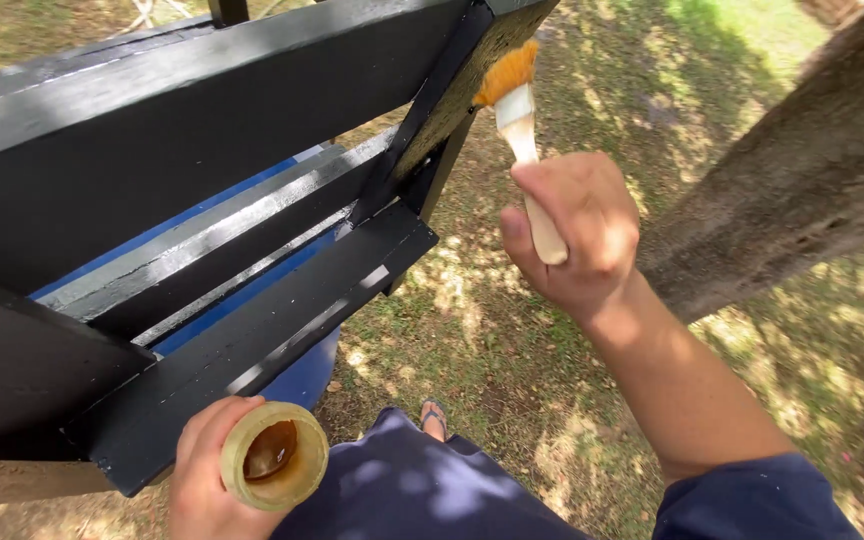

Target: Painting a wooden chair with a paintbrush and a jar of paint

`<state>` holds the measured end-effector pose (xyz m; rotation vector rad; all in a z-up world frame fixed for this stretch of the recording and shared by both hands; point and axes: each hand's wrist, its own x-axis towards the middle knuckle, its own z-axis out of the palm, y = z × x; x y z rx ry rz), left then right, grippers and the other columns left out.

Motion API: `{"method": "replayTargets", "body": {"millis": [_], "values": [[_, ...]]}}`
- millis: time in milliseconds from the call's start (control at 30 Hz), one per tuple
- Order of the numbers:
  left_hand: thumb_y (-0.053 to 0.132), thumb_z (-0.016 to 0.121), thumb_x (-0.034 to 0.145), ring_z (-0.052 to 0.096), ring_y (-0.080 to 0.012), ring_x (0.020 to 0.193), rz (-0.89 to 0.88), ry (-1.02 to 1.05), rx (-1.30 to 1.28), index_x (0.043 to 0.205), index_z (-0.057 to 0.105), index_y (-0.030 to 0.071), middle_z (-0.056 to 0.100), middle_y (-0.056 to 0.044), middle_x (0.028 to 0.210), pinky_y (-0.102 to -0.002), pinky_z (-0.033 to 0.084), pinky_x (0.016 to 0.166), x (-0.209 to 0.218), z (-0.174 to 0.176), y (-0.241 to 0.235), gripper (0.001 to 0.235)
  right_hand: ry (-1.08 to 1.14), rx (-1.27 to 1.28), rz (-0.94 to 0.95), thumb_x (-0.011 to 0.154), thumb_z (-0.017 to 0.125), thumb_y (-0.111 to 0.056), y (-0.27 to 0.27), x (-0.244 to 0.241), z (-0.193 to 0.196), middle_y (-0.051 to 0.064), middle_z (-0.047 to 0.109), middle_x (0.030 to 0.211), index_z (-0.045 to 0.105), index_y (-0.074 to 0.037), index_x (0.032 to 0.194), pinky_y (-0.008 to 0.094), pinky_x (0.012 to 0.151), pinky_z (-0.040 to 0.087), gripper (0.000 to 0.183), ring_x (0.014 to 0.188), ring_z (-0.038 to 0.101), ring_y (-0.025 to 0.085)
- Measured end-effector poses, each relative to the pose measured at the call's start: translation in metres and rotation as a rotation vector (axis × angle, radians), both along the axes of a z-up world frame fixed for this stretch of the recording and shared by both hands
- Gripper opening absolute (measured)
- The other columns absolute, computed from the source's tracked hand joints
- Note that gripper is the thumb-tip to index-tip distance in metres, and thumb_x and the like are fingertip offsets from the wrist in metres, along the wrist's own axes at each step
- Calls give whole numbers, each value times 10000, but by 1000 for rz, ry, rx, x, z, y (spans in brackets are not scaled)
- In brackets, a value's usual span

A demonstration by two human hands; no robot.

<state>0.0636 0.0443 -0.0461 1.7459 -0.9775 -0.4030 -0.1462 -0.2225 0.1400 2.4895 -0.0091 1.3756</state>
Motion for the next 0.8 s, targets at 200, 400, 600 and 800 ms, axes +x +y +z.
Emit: {"method": "replayTargets", "body": {"millis": [200, 400, 600, 800], "values": [[249, 902, 424, 533, -188, 1262, -152, 68, 123, 1210, 689, 175, 618, -11, 1293, -356, 457, 1000, 21, -10, 12, 818, 179, -83, -368, 1053, 522, -117, 4, 41, 24, 102, 579, 749, 582, -31, 911, 384, 586, 440, 176, 641, 539, 252], [265, 925, 404, 525, -181, 1276, -216, 133, 170, 1227, 679, 224, 615, 29, 1304, -385, 461, 997, 42, -34, 21, 860, 402, 21, -526, 1013, 557, -134, -25, 66, -15, 95, 555, 708, 552, -56, 786, 421, 492, 489, 240, 591, 543, 273], [231, 878, 418, 518, -149, 1302, -191, 166, 250, 1222, 695, 306, 618, 97, 1327, -365, 453, 1016, 46, -42, 31, 828, 462, 66, -494, 988, 602, -123, -29, 63, -19, 100, 608, 734, 597, -60, 818, 435, 490, 500, 181, 620, 594, 298], [297, 904, 293, 520, -151, 1294, -228, 163, 208, 1237, 684, 334, 605, 114, 1353, -365, 447, 1003, 51, -67, 36, 970, 176, -64, -509, 1031, 572, -72, -8, 48, 49, 151, 653, 866, 652, 0, 955, 405, 688, 475, 133, 739, 586, 285]]}}
